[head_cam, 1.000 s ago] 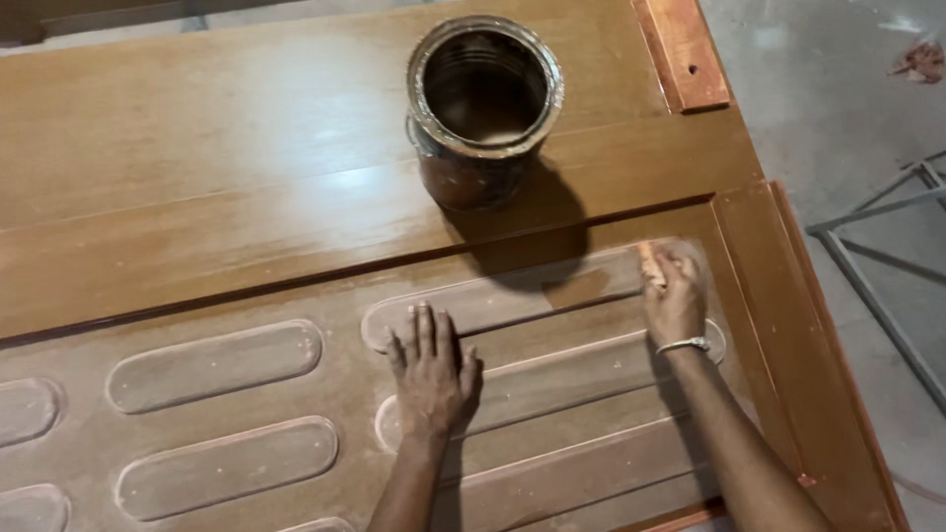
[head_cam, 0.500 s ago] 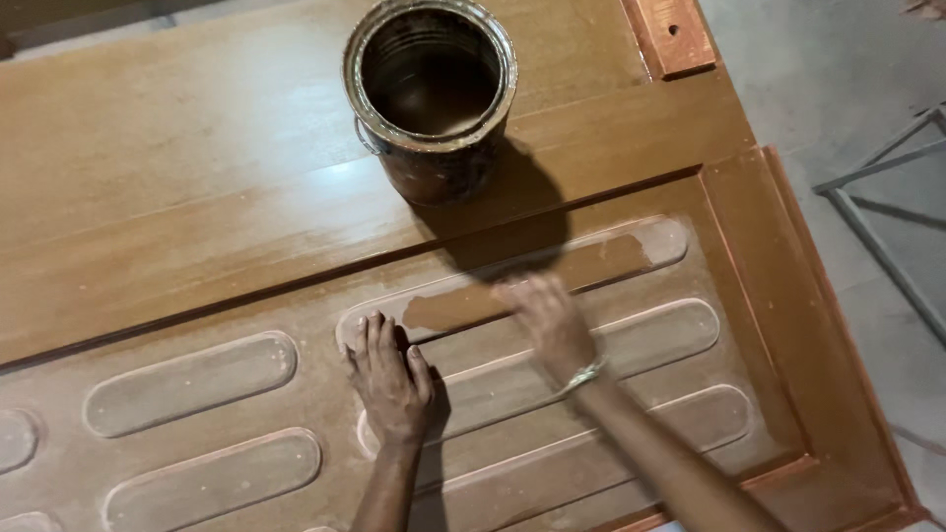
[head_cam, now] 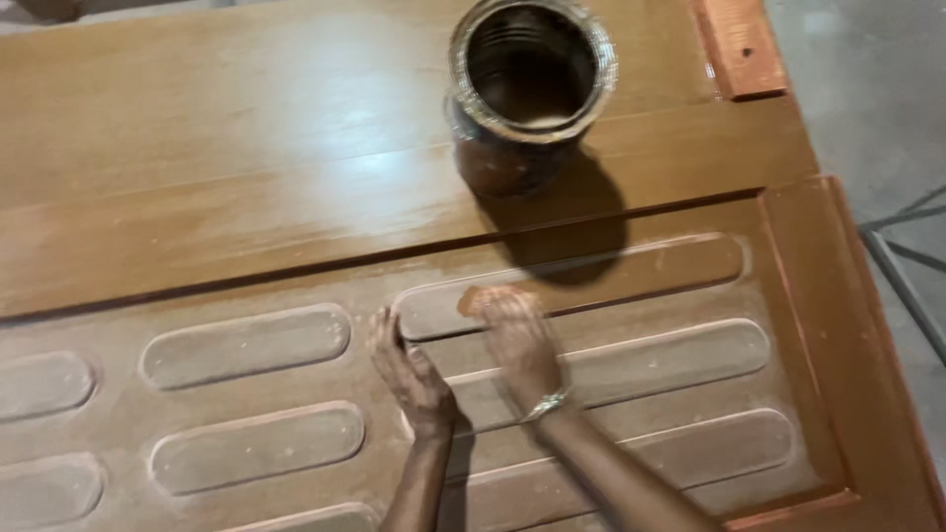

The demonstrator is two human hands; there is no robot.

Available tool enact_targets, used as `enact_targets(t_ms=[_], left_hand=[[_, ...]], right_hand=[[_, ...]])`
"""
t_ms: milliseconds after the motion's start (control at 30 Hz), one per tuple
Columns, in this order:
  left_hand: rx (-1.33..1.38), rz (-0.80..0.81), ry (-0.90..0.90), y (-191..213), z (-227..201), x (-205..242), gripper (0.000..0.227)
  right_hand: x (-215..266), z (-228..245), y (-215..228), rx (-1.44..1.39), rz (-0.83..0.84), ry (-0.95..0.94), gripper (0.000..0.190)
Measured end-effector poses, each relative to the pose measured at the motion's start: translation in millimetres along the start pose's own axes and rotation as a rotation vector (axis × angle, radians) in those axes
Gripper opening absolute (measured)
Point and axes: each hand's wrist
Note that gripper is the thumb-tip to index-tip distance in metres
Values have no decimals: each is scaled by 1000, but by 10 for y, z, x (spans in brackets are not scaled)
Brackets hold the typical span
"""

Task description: The person applies a brown liquid finish to a wooden door using a cloth. They repeatedly dip the cloth into a metal can and wipe the finish onto the door's surface, covering the flat frame and the recessed oval panels systematically.

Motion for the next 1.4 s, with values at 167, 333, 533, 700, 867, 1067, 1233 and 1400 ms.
enact_targets(t_ms=[167,333,533,700,867,1067,1233,1400], left_hand=[[109,-215,210,362,101,23,55],[-170,42,168,257,-23,57,52],[-295,191,150,265,-138,77,55],[-253,126,155,255,-76,37,55],[-135,15,151,280,-89,108,54],[-247,30,148,244,-27,97,56],[-270,53,129,221,-11,104,57],[-268,50,150,216,-78,96,55]], right_hand=[[-481,825,-462,-88,136,237,47],[-16,-556,-119,151,90,22,66],[538,-2690,1180,241,55,-520,65],[37,-1259,152,553,288,-283,56],[-748,515,-360,-77,261,243,39],[-493,-905,515,-81,424,-279,38],[12,-2431,1693,79,68,-362,31],[-19,-1968,1240,73,-90,-206,32]])
Point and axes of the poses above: each hand's wrist, its own x-axis away from the middle knuckle, its own y-axis out of the back of the hand, z = x × y, and after that the axes turned 9 degrees about z, right-handed
